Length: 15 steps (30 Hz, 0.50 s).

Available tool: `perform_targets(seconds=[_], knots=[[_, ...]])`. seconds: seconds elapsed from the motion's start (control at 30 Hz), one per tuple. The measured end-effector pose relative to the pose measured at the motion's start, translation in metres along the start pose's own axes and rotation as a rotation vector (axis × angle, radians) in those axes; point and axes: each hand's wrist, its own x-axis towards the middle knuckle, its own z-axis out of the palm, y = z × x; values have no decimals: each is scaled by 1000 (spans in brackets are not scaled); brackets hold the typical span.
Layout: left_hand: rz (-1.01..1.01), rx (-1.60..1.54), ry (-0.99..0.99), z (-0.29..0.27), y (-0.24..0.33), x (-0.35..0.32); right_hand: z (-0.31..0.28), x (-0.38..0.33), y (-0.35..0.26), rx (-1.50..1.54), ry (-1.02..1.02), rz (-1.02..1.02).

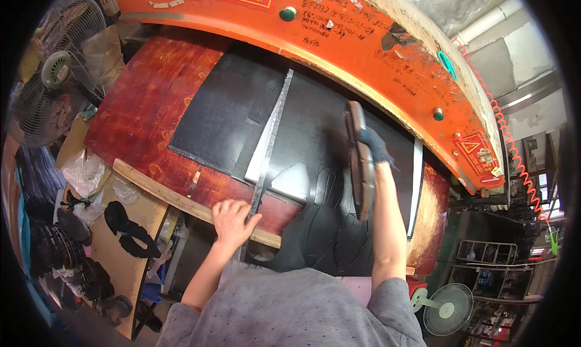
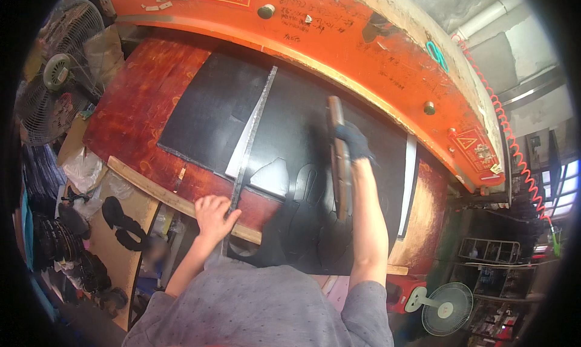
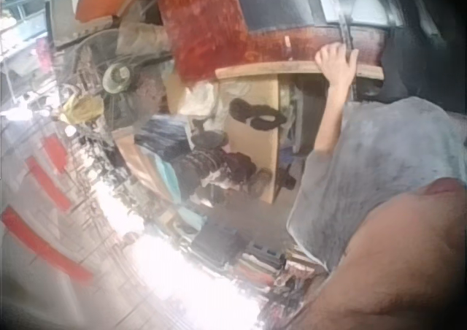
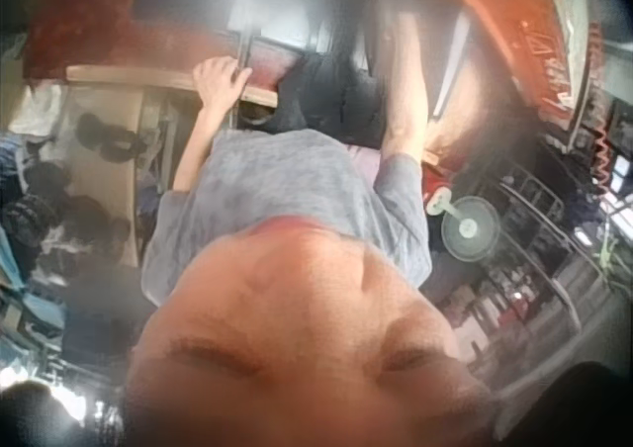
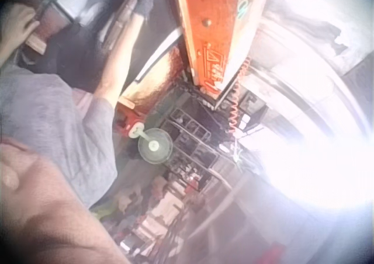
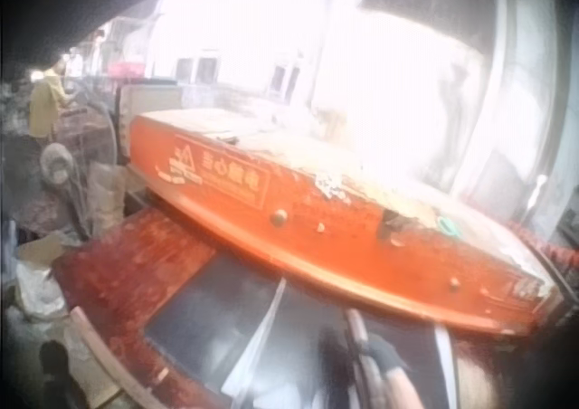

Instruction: The person places a black sheet of material on a hydraulic press, aligns it, and operates the press to cut out multiple shapes. They remove the cut pieces and repeat the process with additional sheets.

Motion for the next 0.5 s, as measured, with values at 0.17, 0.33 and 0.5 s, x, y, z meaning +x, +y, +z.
perform_targets(seconds=[0.17, 0.33, 0.5], knots=[[5, -172, 34, 16, -11, -14, 92, 48, -33, -231, -22, 27], [70, -275, 60, 9, -17, -8, 161, 91, -54, -825, 117, -4], [83, -346, 102, 8, -23, -8, 191, 94, -64, -1013, 243, 101]])
